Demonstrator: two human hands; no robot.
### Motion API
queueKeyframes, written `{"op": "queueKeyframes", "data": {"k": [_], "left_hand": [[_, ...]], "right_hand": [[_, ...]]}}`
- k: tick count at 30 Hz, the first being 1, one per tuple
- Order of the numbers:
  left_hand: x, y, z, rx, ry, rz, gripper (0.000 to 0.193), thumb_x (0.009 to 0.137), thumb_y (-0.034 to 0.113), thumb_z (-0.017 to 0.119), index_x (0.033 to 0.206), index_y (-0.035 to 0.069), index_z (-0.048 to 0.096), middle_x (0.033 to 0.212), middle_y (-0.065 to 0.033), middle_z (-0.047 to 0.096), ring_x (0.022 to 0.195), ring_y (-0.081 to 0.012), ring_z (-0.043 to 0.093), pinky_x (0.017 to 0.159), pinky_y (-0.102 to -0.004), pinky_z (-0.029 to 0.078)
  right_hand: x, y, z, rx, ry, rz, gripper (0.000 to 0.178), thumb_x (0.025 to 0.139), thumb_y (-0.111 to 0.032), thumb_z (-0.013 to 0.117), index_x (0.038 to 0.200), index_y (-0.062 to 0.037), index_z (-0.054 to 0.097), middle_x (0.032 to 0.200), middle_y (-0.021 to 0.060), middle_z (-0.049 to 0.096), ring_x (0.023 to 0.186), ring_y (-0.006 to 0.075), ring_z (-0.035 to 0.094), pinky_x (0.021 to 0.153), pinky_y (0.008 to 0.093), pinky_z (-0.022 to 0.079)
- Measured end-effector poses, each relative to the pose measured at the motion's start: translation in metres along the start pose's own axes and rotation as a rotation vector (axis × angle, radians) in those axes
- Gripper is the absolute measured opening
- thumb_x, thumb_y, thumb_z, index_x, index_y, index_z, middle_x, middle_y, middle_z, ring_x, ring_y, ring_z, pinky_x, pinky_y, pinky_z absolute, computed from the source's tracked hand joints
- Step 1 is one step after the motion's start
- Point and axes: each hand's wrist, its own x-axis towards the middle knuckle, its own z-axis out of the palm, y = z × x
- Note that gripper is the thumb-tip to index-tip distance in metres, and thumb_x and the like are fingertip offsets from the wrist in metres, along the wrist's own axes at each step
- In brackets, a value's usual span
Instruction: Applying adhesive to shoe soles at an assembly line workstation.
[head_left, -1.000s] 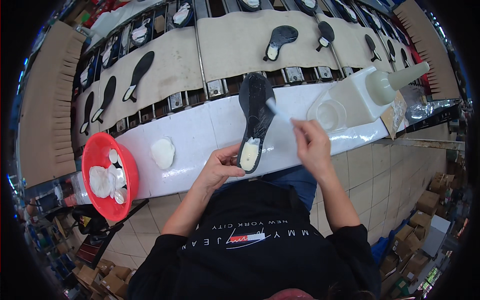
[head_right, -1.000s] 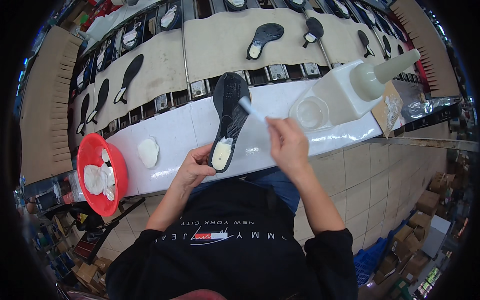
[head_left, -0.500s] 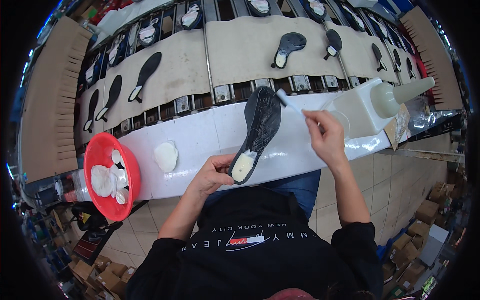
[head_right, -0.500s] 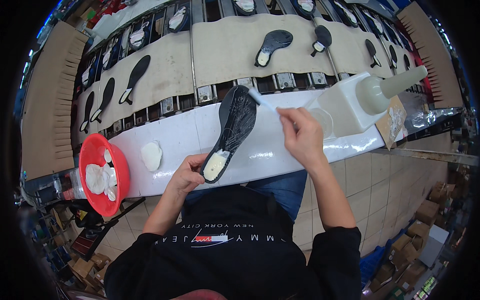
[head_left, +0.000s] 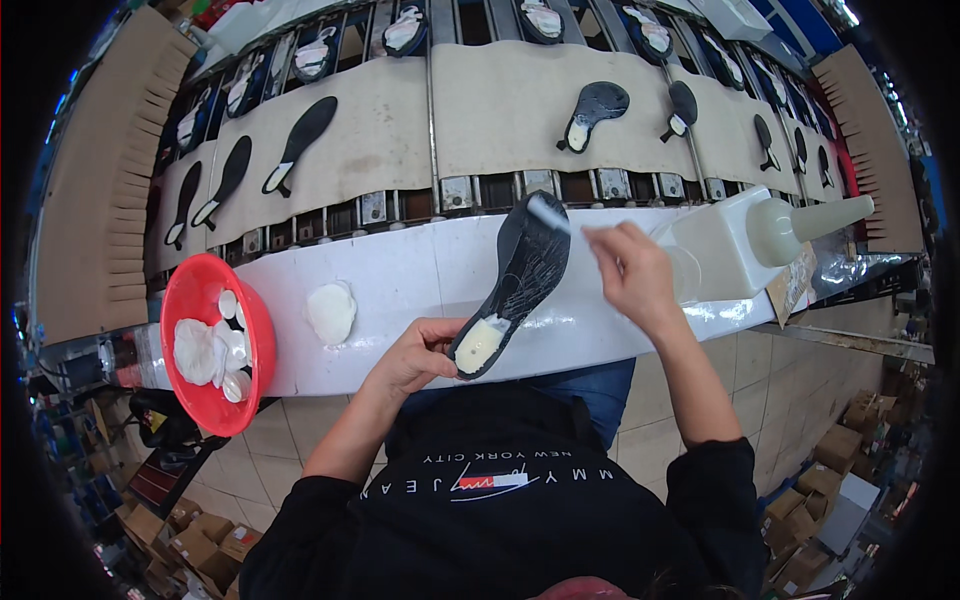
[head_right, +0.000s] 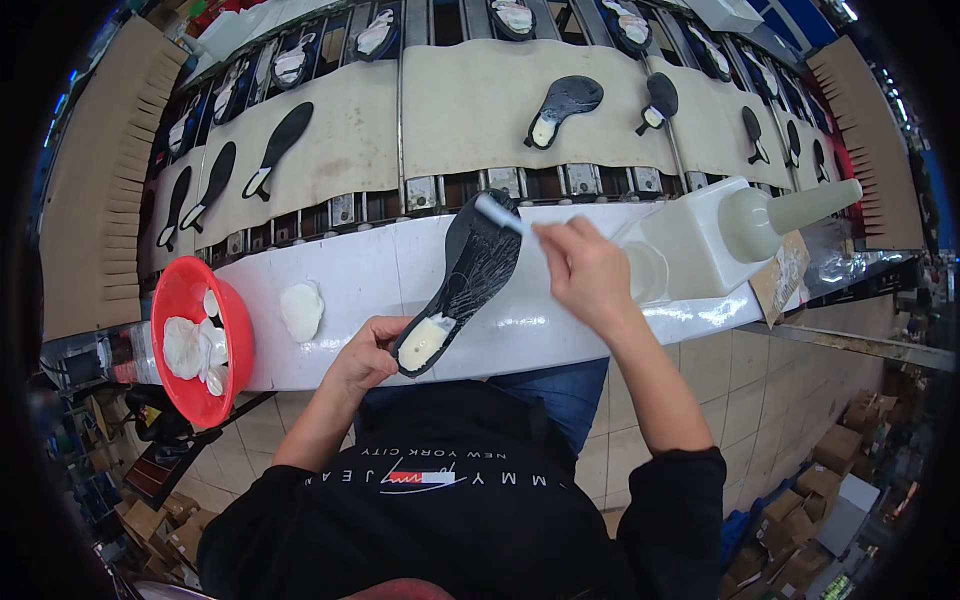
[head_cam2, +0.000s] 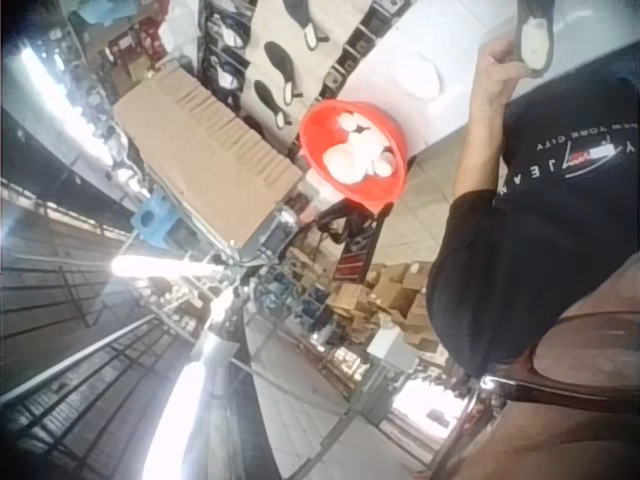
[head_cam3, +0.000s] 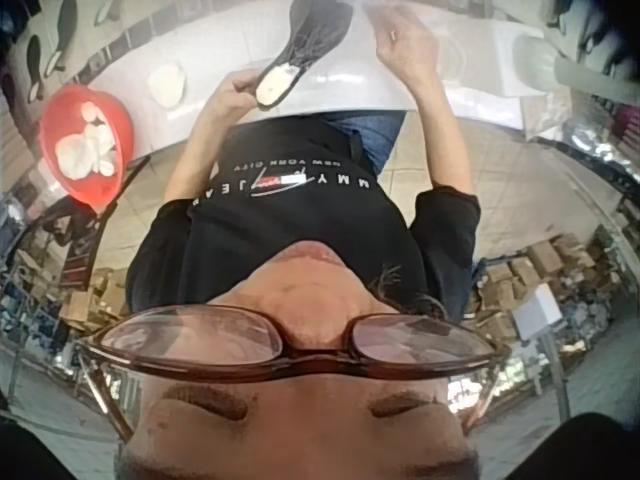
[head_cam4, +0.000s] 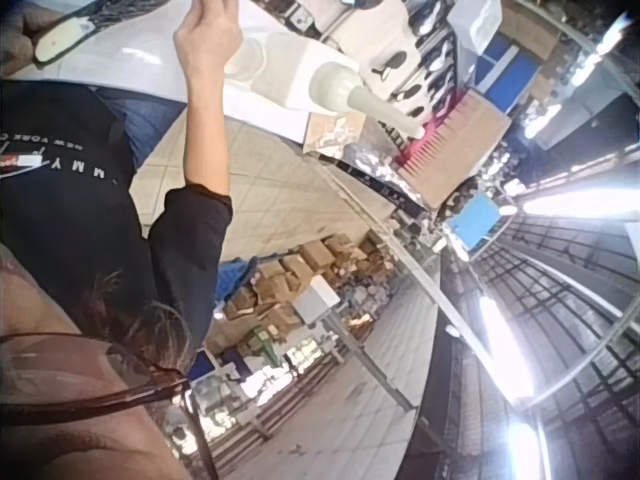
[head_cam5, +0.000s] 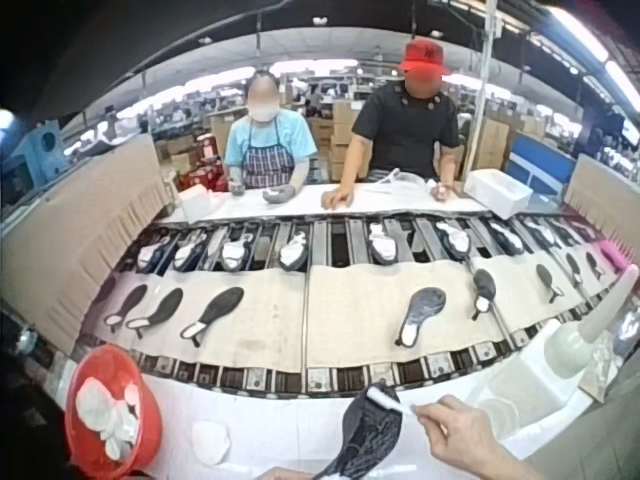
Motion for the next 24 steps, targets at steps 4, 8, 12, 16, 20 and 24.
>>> {"op": "queueKeyframes", "data": {"k": [4,8,12,16,20,24], "left_hand": [[0.002,0.001,0.003,-0.019,-0.011,0.009,0.063,0.056,-0.006,0.067,0.118,-0.009,0.051,0.102,-0.0148,0.062,0.087,-0.0169,0.063,0.077,-0.0266,0.052],[-0.003,0.001,-0.003,-0.025,0.011,0.024,0.063,0.056,-0.007,0.066,0.118,-0.009,0.051,0.102,-0.0151,0.062,0.087,-0.0167,0.063,0.077,-0.0265,0.052],[-0.001,-0.001,-0.007,-0.033,-0.059,0.005,0.064,0.058,-0.006,0.068,0.119,-0.008,0.05,0.105,-0.0152,0.061,0.09,-0.0173,0.062,0.078,-0.027,0.051],[-0.001,-0.005,0.003,0.036,-0.027,0.03,0.066,0.061,-0.006,0.068,0.124,-0.005,0.047,0.113,-0.0136,0.059,0.097,-0.0175,0.059,0.084,-0.0284,0.048],[-0.007,-0.007,0.013,0.048,0.012,-0.014,0.078,0.056,-0.003,0.072,0.128,-0.005,0.042,0.119,-0.0108,0.055,0.106,-0.0156,0.054,0.091,-0.027,0.041],[-0.003,-0.007,0.017,0.06,0.002,-0.034,0.077,0.057,-0.006,0.071,0.128,-0.004,0.042,0.117,-0.0105,0.057,0.104,-0.0157,0.056,0.089,-0.027,0.043]], "right_hand": [[0.023,0.017,-0.011,0.043,0.123,0.006,0.014,0.078,-0.007,0.06,0.091,-0.0075,0.065,0.078,0.0085,0.059,0.062,0.0253,0.058,0.054,0.0333,0.045],[0.014,-0.008,-0.021,0.107,-0.185,0.024,0.015,0.077,-0.008,0.06,0.091,-0.0086,0.065,0.076,0.0095,0.059,0.065,0.0255,0.058,0.057,0.0329,0.045],[0.033,-0.003,0.004,-0.003,-0.014,0.022,0.014,0.079,-0.009,0.06,0.092,-0.01,0.065,0.076,0.0096,0.057,0.066,0.026,0.057,0.058,0.033,0.044],[0.036,-0.008,0.004,0.082,0.096,0.019,0.015,0.078,-0.009,0.061,0.093,-0.0096,0.065,0.075,0.0088,0.057,0.063,0.025,0.056,0.056,0.0327,0.043],[0.013,-0.027,-0.001,0.074,0.085,0.047,0.015,0.077,-0.008,0.062,0.092,-0.0104,0.066,0.075,0.0067,0.057,0.056,0.0236,0.056,0.051,0.0327,0.043],[0.009,-0.03,0.007,-0.16,0.184,-0.025,0.014,0.077,-0.008,0.062,0.09,-0.0114,0.066,0.074,0.0059,0.056,0.059,0.0249,0.057,0.053,0.0336,0.045]]}}
